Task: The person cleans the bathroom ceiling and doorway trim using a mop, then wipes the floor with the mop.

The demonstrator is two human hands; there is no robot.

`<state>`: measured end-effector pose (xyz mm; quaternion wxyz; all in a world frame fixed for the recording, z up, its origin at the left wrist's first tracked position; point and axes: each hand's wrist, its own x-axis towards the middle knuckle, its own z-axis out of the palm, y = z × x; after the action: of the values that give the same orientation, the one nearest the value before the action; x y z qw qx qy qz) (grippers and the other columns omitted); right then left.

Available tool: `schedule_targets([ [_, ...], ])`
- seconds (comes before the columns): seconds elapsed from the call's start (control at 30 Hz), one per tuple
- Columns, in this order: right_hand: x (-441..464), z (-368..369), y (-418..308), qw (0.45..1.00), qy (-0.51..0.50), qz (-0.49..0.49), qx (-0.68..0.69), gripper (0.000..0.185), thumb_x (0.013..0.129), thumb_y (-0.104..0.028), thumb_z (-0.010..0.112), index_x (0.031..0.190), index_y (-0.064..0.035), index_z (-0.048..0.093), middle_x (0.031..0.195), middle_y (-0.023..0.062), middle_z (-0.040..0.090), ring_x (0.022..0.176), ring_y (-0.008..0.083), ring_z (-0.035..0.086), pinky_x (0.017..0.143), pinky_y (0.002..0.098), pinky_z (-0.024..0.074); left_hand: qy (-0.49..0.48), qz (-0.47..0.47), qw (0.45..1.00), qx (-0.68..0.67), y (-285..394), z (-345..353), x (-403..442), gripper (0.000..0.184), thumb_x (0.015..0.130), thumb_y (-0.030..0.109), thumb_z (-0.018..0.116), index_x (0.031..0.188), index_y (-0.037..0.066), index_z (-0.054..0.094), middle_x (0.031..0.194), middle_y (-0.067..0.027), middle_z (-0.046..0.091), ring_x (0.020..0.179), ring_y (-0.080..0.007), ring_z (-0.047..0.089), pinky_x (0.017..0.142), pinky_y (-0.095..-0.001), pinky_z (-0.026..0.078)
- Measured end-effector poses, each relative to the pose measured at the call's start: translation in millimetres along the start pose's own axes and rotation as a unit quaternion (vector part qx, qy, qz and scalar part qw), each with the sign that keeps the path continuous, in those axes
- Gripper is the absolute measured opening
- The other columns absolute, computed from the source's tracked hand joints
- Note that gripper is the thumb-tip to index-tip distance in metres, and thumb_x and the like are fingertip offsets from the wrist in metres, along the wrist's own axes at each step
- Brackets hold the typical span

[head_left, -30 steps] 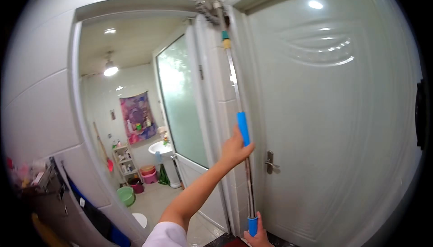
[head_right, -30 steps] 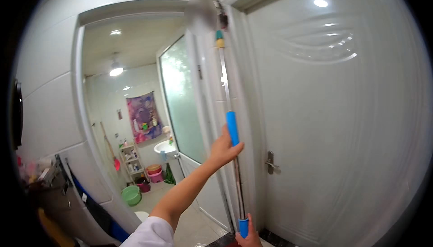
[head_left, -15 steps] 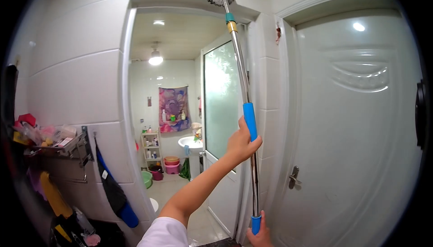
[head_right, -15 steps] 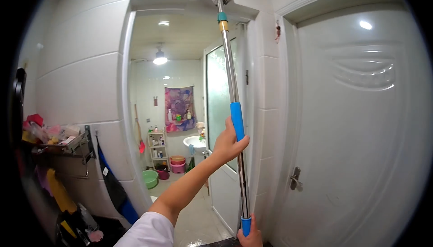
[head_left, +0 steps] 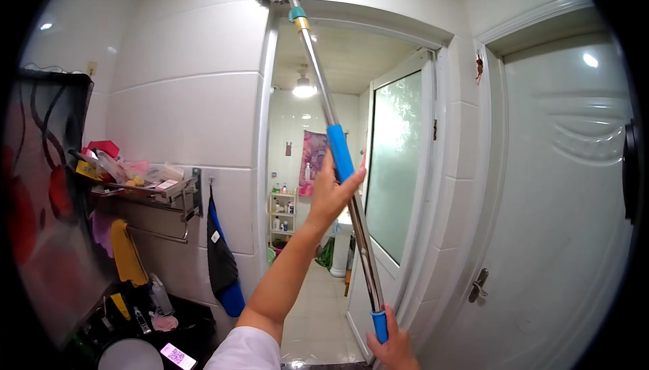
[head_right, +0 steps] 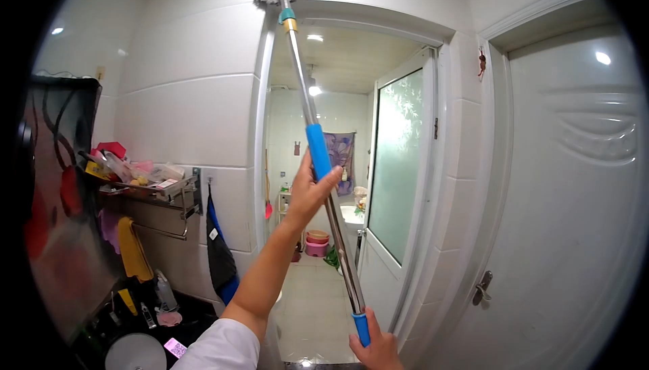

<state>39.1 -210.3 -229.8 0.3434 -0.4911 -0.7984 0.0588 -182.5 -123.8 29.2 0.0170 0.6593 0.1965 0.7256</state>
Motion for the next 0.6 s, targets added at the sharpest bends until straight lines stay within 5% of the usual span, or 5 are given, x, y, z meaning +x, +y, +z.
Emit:
schedule_targets([
  [0.1, 22, -5, -2, 0.951, 0.091, -0.214, 0.203, 0.089, 0.081, -0.025, 0.068, 0.150, -0.0209, 0.012, 0.092, 0.0165, 0.057, 0.069, 0.0229, 0.060, 0.067, 0.0387, 0.0527, 0.023, -0.032, 0.996, -0.076, 27, -20, 13, 0.063, 0.085, 0.026, 0.064, 0.132, -0.001, 0.032, 0.080, -0.0036, 0.052, 0.064, -0.0108, 0.055, 0.057, -0.0236, 0.046],
  [0.2, 32, -20, -13, 0.615, -0.236, -0.047, 0.751, 0.068, 0.091, -0.020, 0.056, 0.149, -0.0240, 0.020, 0.082, 0.0135, 0.051, 0.056, 0.0148, 0.048, 0.056, 0.0283, 0.0473, 0.053, -0.088, 0.994, -0.036, 42, -41, 30, 0.043, 0.086, 0.025, 0.061, 0.117, 0.004, 0.040, 0.078, -0.0059, 0.055, 0.053, -0.0116, 0.055, 0.047, -0.0226, 0.047],
  [0.33, 46, -40, -17, 0.643, -0.220, -0.057, 0.732, 0.061, 0.093, -0.019, 0.054, 0.147, -0.0210, 0.026, 0.080, 0.0120, 0.052, 0.052, 0.0072, 0.041, 0.046, 0.0180, 0.0332, 0.066, -0.148, 0.987, -0.016, 56, -40, 48, 0.044, 0.084, 0.023, 0.056, 0.117, 0.002, 0.035, 0.073, -0.0073, 0.052, 0.050, -0.0154, 0.054, 0.043, -0.0278, 0.050],
  [0.43, 50, -54, -16, 0.762, -0.111, -0.081, 0.633, 0.059, 0.092, -0.019, 0.056, 0.145, -0.0159, 0.030, 0.077, 0.0088, 0.054, 0.052, 0.0062, 0.040, 0.045, 0.0180, 0.0328, 0.061, -0.153, 0.986, -0.041, 50, -30, 63, 0.045, 0.083, 0.022, 0.056, 0.117, 0.001, 0.035, 0.073, -0.0078, 0.052, 0.050, -0.0157, 0.054, 0.044, -0.0287, 0.051],
  [0.6, 54, -64, -12, 0.785, -0.033, -0.075, 0.614, 0.053, 0.092, -0.015, 0.058, 0.141, -0.0107, 0.038, 0.077, 0.0035, 0.055, 0.055, 0.0047, 0.042, 0.047, 0.0181, 0.0366, 0.076, -0.147, 0.984, -0.061, 42, -5, 79, 0.040, 0.082, 0.023, 0.056, 0.113, 0.002, 0.040, 0.070, -0.0073, 0.053, 0.047, -0.0165, 0.054, 0.042, -0.0293, 0.049],
])
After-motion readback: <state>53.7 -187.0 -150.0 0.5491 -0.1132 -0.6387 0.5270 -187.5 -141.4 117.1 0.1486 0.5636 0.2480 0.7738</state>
